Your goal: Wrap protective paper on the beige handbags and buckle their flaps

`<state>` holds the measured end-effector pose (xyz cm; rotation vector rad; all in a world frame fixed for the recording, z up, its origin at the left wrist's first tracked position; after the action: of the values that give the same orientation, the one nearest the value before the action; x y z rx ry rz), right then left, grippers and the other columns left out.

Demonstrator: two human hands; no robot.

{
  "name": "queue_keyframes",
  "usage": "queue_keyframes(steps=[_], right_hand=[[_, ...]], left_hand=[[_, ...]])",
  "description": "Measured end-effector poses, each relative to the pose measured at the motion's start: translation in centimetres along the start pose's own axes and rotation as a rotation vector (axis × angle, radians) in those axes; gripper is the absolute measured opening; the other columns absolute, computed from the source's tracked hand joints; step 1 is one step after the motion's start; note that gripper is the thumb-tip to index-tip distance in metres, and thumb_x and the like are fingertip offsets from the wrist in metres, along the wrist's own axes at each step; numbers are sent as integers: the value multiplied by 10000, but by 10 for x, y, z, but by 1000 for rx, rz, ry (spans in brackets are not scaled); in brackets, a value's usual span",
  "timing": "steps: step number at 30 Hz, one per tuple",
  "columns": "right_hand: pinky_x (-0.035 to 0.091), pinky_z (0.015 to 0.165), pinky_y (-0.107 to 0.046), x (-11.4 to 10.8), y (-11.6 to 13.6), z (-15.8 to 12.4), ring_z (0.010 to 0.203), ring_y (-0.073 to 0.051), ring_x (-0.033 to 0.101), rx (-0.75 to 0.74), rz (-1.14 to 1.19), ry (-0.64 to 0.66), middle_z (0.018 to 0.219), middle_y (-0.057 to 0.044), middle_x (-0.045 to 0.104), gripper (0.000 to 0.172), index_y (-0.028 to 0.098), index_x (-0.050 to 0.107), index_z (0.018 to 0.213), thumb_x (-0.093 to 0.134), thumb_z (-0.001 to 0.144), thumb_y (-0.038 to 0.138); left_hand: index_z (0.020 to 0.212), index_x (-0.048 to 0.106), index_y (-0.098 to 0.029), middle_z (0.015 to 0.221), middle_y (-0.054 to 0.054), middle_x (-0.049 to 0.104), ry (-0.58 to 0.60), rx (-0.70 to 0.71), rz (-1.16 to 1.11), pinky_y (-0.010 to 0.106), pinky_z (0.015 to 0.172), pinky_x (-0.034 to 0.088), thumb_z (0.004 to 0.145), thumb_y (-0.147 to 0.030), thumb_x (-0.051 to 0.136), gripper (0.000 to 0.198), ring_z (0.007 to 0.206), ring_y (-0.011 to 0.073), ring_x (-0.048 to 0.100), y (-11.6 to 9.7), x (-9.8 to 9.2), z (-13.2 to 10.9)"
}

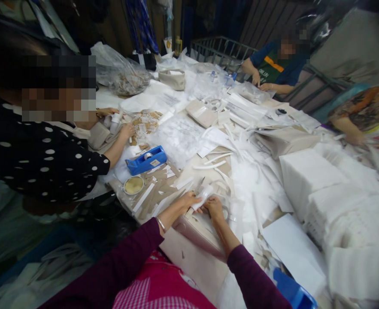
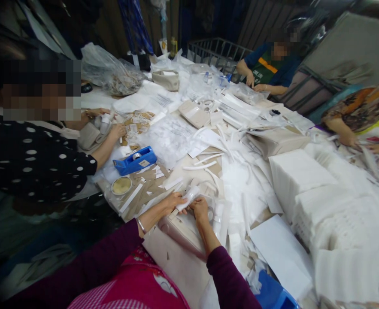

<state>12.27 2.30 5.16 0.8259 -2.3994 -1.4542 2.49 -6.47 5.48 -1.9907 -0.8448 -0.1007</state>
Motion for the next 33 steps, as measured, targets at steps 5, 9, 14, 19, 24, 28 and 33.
queue_keyframes(steps=[5, 9, 14, 19, 24, 28, 33], right_hand=[[331, 367, -240, -8, -14, -3, 359, -158, 496, 157, -171, 113, 430, 54, 528, 306, 238, 378, 717, 608, 517, 259], [306, 388, -223, -9, -12, 0, 351, -125, 445, 103, -187, 122, 414, 79, 497, 264, 236, 391, 722, 585, 544, 216], [296, 428, -215, -11, 5, -2, 401, -112, 421, -167, -270, 113, 457, 105, 451, 243, 235, 374, 760, 541, 589, 188], [447, 626, -270, -26, 15, -26, 655, -151, 556, -383, -476, 205, 837, -6, 611, 315, 219, 449, 907, 538, 614, 146], [433, 761, -305, -31, 26, -40, 781, -191, 579, -562, -750, 182, 853, -45, 630, 260, 210, 556, 964, 420, 768, 105], [403, 740, -284, -23, 49, -39, 822, -198, 536, -791, -922, 118, 848, -72, 594, 227, 199, 613, 798, 400, 872, 179], [397, 804, -302, -1, 78, -33, 891, -197, 498, -1087, -934, 331, 946, -86, 586, 228, 182, 596, 758, 410, 885, 147]], left_hand=[[1019, 579, -98, 636, 39, 632, -18, -16, 69, 225, 441, 411, 715, -397, 708, 446, 473, 140, 585, -4, 1, -7], [995, 575, -100, 597, 33, 619, -33, -10, 133, 248, 460, 427, 718, -437, 692, 451, 466, 152, 577, -5, 4, -11], [850, 584, -122, 525, 34, 607, -51, 1, 186, 260, 485, 436, 743, -472, 646, 372, 457, 155, 565, -8, 6, -17], [741, 605, -138, 517, 40, 617, -70, 79, 231, 240, 457, 390, 763, -483, 612, 346, 443, 138, 534, -19, 7, -31], [767, 636, -126, 463, 19, 577, -51, 95, 248, 227, 434, 328, 763, -433, 628, 306, 423, 125, 490, -25, 9, -37], [708, 653, -117, 442, 26, 549, -85, 129, 328, 239, 447, 334, 767, -440, 620, 329, 426, 132, 475, -23, 5, -32], [584, 625, -114, 426, 36, 545, -41, 114, 413, 242, 444, 370, 734, -412, 651, 334, 418, 131, 472, -11, 6, -10]])
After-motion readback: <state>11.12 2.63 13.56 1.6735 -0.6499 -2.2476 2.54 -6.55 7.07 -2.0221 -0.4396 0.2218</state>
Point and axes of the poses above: each hand's wrist, its own z-axis towards the middle knuckle, its own x-axis out of the palm, y = z × x, the point moved 5 cm from there along z, towards the middle knuckle
